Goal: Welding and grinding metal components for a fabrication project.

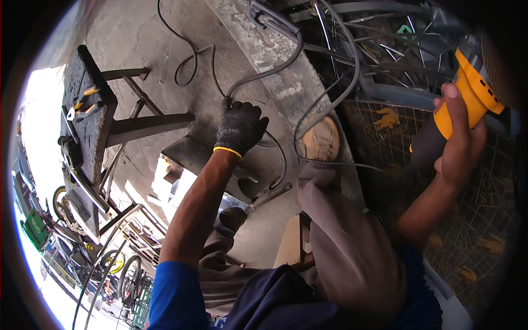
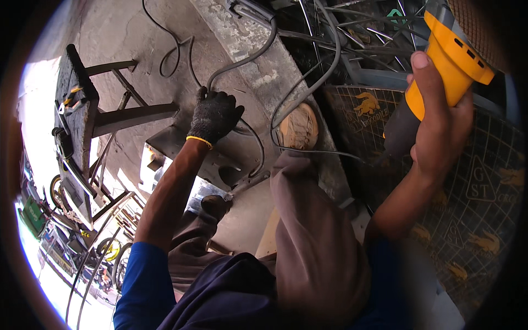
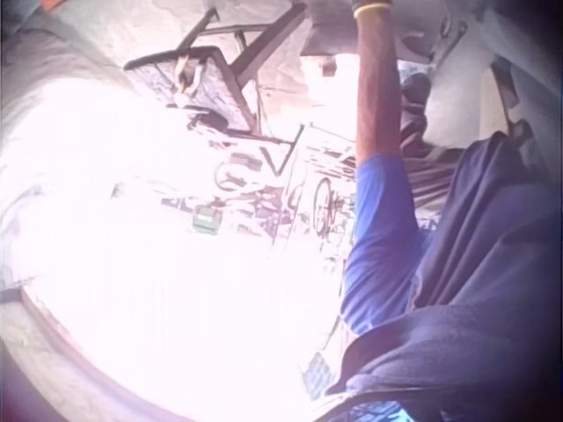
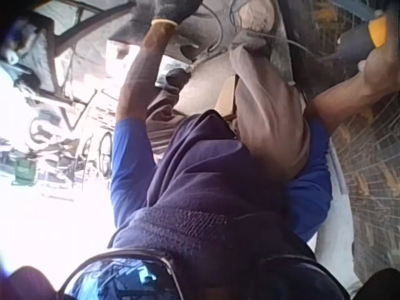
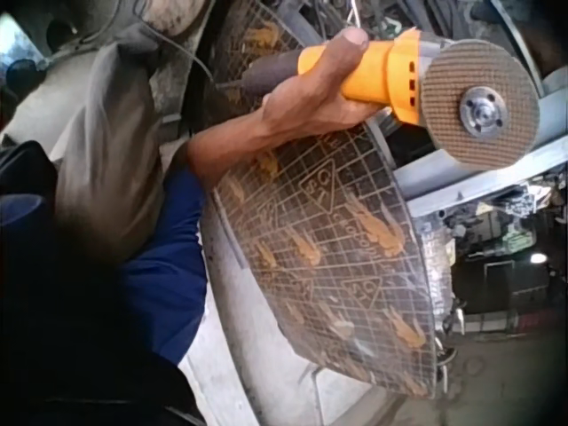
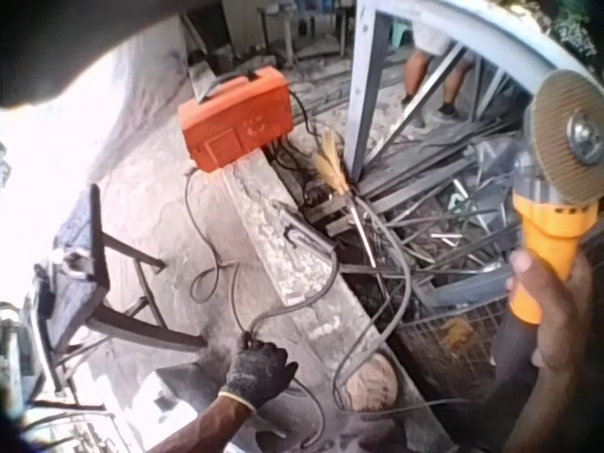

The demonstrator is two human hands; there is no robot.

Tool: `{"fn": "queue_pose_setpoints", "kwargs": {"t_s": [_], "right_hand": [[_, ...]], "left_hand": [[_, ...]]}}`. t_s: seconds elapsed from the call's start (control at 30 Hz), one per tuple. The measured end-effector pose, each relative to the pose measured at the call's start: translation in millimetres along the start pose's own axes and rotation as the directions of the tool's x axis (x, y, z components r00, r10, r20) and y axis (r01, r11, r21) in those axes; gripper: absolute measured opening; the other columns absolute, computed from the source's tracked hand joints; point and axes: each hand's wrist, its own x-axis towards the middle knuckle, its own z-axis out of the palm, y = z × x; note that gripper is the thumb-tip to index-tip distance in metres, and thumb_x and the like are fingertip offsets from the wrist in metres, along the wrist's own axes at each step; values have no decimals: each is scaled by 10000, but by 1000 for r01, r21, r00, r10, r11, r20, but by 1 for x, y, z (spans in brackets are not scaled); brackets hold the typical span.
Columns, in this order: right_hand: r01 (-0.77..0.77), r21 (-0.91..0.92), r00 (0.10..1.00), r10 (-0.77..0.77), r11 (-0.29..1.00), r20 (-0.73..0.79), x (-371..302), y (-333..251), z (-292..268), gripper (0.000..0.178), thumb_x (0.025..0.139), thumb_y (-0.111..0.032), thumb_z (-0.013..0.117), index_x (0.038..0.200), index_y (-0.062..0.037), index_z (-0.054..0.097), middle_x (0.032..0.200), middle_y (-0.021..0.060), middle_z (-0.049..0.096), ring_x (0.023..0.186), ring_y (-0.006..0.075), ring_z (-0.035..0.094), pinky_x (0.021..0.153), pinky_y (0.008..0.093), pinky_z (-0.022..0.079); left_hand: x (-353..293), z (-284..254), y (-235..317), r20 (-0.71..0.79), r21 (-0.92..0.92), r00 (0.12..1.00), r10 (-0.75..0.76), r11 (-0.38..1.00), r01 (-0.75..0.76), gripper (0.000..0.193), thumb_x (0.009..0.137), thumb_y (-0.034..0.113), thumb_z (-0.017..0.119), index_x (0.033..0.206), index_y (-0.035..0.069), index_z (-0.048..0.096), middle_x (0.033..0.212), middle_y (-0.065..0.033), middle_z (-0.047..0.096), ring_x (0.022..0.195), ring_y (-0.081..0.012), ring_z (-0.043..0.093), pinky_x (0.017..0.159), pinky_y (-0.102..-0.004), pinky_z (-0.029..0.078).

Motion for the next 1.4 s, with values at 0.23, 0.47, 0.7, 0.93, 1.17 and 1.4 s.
{"fn": "queue_pose_setpoints", "kwargs": {"t_s": [0.23, 0.47, 0.7, 0.93, 1.17, 1.4], "right_hand": [[-310, 101, 943, 292, 945, 157, -16, 23, 20, 432, 865, -310, 785, 1129, -4, 631, 912, 46, 643, 793, 118, 618, 730, 275, 509], [-374, 1, 885, 356, 927, 299, -28, 43, 32, 438, 873, -300, 762, 1161, -6, 612, 908, 35, 628, 771, 107, 605, 700, 261, 498], [-406, 30, 875, 378, 914, 304, -29, 59, 39, 468, 875, -302, 766, 1196, -8, 593, 917, 33, 628, 768, 105, 606, 702, 268, 505], [-440, -59, 770, 411, 896, 489, -18, 128, 89, 515, 829, -218, 824, 1194, -38, 507, 908, 33, 619, 733, 99, 596, 669, 274, 510], [-223, -199, 649, 298, 954, 701, -21, 155, 183, 455, 792, -347, 794, 1057, -7, 650, 915, 98, 681, 816, 184, 651, 740, 332, 504], [177, -230, 727, 31, 957, 686, 6, 166, 255, 550, 714, -397, 767, 1054, 20, 649, 1041, 241, 704, 997, 423, 656, 902, 488, 504]], "left_hand": [[67, -22, 4, -104, -444, 929, -356, 852, 277, 479, 873, 454, 673, 1098, 32, 649, 1075, -226, 663, 1044, -403, 644, 918, -516, 485], [164, -37, 39, 152, -575, 888, -434, 692, 436, 665, 851, 559, 671, 1159, -30, 682, 1157, -302, 673, 1113, -444, 644, 975, -476, 496], [136, -56, 9, -142, -931, 906, -398, 364, 14, 493, 946, 484, 655, 1053, 4, 699, 901, -110, 680, 834, -224, 610, 773, -356, 472], [44, -117, -22, -147, -988, 881, -449, 106, -110, 442, 1011, 385, 603, 1208, -5, 673, 986, -70, 687, 909, -144, 619, 859, -286, 472], [-65, -167, -7, -288, -957, 822, -492, 133, -256, 385, 1007, 258, 633, 1274, -19, 614, 1171, -129, 684, 1079, -219, 650, 996, -350, 473], [-119, -175, 12, -220, -969, 841, -495, 13, -245, 342, 1013, 215, 607, 1255, -24, 572, 1222, -167, 635, 1149, -290, 616, 1084, -434, 422]]}}
